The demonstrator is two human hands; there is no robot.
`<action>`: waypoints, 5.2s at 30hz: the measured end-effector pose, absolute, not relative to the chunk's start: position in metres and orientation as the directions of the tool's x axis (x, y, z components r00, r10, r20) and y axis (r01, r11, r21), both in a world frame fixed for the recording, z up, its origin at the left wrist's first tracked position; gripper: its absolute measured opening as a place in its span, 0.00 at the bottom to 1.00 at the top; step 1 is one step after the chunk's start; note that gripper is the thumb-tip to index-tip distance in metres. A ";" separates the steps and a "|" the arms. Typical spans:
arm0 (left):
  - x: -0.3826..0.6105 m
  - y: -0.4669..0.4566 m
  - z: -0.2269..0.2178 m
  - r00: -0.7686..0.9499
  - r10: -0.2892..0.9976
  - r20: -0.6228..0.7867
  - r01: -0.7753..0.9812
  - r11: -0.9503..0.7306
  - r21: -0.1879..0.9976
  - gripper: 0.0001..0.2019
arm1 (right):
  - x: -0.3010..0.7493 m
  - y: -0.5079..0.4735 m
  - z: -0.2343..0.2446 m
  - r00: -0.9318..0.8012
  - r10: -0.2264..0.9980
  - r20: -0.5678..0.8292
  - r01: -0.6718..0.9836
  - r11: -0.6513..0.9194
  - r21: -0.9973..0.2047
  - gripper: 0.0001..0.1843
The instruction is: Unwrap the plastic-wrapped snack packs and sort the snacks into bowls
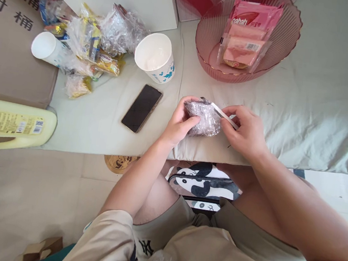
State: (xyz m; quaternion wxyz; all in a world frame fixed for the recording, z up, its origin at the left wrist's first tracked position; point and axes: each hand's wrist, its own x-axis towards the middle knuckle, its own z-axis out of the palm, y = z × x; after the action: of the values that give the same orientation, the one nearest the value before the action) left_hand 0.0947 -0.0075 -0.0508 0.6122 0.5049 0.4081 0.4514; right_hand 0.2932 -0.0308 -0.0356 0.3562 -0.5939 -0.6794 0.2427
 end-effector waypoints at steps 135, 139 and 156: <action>0.076 -0.008 -0.007 0.368 0.851 -0.376 -0.184 0.463 0.867 0.06 | 0.290 -0.036 -0.040 -0.257 0.931 0.258 0.643 0.364 -0.674 0.18; 0.082 -0.012 -0.007 0.504 0.792 -0.345 -0.260 0.520 0.814 0.06 | 0.282 -0.036 -0.044 -0.262 0.919 0.296 0.675 0.394 -0.624 0.18; 0.064 0.004 -0.005 -0.020 0.981 -0.191 0.251 0.190 0.949 0.11 | 0.280 -0.044 -0.054 0.295 0.868 0.400 0.532 0.199 -0.823 0.22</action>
State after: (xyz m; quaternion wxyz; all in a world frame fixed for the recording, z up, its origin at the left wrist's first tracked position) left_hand 0.0639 0.0044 -0.0046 0.4796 0.5100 0.6040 0.3809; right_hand 0.2802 -0.0439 -0.0545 0.5223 -0.6121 -0.5716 0.1606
